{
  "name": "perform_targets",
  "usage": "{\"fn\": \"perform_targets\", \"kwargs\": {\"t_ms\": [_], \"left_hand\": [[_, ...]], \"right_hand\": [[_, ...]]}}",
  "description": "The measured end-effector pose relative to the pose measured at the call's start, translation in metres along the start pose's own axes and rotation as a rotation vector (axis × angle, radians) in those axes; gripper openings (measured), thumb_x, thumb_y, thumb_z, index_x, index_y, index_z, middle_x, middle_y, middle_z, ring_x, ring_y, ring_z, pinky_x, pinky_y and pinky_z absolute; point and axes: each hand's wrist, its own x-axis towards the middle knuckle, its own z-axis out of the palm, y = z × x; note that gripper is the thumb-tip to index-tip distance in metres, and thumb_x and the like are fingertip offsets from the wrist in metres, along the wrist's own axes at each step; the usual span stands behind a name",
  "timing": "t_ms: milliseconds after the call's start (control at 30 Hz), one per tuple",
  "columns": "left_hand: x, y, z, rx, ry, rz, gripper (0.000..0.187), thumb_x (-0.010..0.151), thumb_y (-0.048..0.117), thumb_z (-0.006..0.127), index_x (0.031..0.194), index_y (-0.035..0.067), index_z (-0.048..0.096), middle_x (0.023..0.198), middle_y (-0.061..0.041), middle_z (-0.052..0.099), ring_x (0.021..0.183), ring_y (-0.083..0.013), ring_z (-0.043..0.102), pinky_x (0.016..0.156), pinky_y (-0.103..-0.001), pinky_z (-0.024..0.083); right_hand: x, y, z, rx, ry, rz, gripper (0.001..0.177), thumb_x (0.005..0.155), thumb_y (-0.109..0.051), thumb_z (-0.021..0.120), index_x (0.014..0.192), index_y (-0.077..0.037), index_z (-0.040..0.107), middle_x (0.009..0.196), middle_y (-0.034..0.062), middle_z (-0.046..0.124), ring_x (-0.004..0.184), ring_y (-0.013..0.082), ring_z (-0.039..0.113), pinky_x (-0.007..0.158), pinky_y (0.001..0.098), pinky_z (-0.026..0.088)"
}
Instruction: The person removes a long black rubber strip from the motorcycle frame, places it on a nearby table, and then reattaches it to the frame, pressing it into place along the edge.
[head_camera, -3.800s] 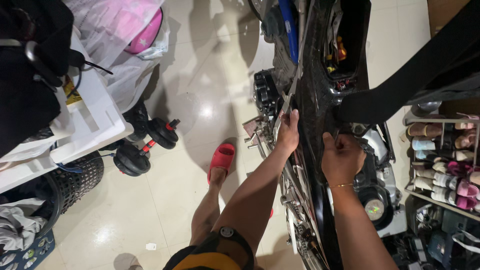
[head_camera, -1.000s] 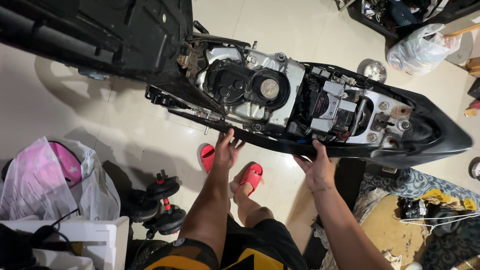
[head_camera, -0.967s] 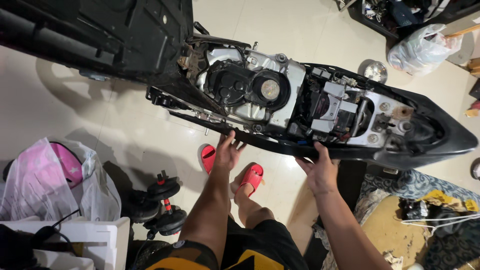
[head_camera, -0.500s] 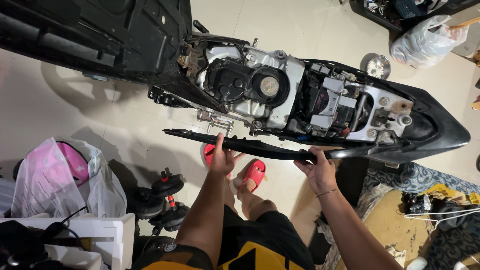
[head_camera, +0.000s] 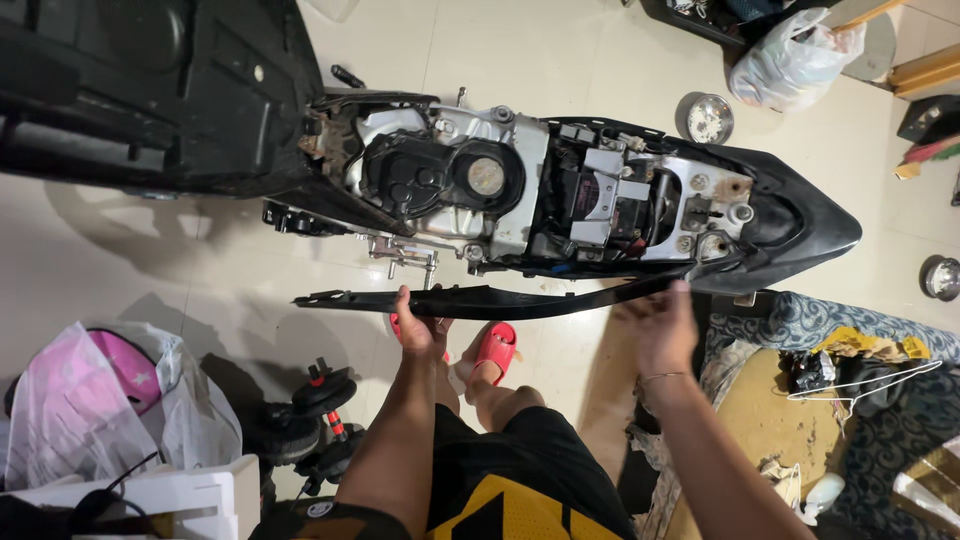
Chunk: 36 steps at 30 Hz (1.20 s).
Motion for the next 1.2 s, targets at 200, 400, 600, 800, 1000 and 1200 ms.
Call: {"fn": "perform_targets", "kwargs": {"t_ms": [200,400,600,800,1000,1200], "left_hand": [[0.016,-0.003,-0.023,-0.086,-0.069,0.099,0.081,0.091,0.065,0.062,0.14,0.0,0.053,0.122,-0.015,0.067,0.104,-0.0294,0.066,0.088,-0.042,0.053],[0.01,0.006,-0.026,-0.028,-0.11,0.203,0.082,0.094,0.068,0.056,0.14,0.0,0.055,0.128,-0.014,0.067,0.107,-0.0266,0.067,0.09,-0.037,0.052],[-0.021,-0.013,-0.012,-0.087,0.033,0.289,0.087,0.088,0.072,0.052,0.145,0.006,0.05,0.139,-0.016,0.061,0.122,-0.0314,0.061,0.108,-0.046,0.049],[-0.034,-0.028,-0.016,-0.071,0.095,0.375,0.098,0.083,0.08,0.049,0.148,0.007,0.043,0.135,-0.018,0.06,0.123,-0.0346,0.059,0.109,-0.05,0.047],[-0.057,-0.04,-0.016,-0.081,0.212,0.453,0.098,0.082,0.084,0.044,0.151,0.015,0.041,0.137,-0.009,0.058,0.118,-0.0339,0.064,0.107,-0.05,0.053],[-0.09,-0.039,-0.025,-0.054,0.048,0.497,0.097,0.086,0.085,0.038,0.154,0.015,0.04,0.141,-0.01,0.057,0.114,-0.0321,0.063,0.101,-0.051,0.056]], "right_hand": [[0.021,-0.047,-0.035,-0.266,0.198,-0.059,0.042,0.099,-0.04,0.07,0.101,-0.001,0.056,0.091,0.0122,0.069,0.082,0.029,0.075,0.071,0.0456,0.064],[0.028,-0.096,-0.032,-0.495,0.208,-0.134,0.037,0.094,-0.028,0.075,0.092,-0.001,0.05,0.09,0.018,0.07,0.066,0.0296,0.075,0.054,0.0403,0.064],[0.042,-0.134,-0.039,-0.723,0.123,0.003,0.036,0.087,-0.023,0.075,0.091,0.012,0.065,0.07,0.0229,0.069,0.051,0.029,0.069,0.048,0.0398,0.059],[0.044,-0.155,-0.061,-0.953,0.023,-0.049,0.058,0.09,-0.032,0.083,0.077,0.021,0.065,0.066,0.0227,0.067,0.053,0.0249,0.067,0.05,0.0359,0.059],[0.039,-0.194,-0.082,-1.063,-0.231,-0.284,0.033,0.093,-0.028,0.073,0.084,0.004,0.073,0.064,0.0077,0.072,0.055,0.0135,0.071,0.051,0.0264,0.055],[0.046,-0.248,-0.049,-1.569,-0.513,-1.232,0.072,0.063,-0.032,0.088,0.127,-0.004,0.067,0.133,0.025,0.059,0.129,0.0382,0.048,0.106,0.0579,0.039]]}}
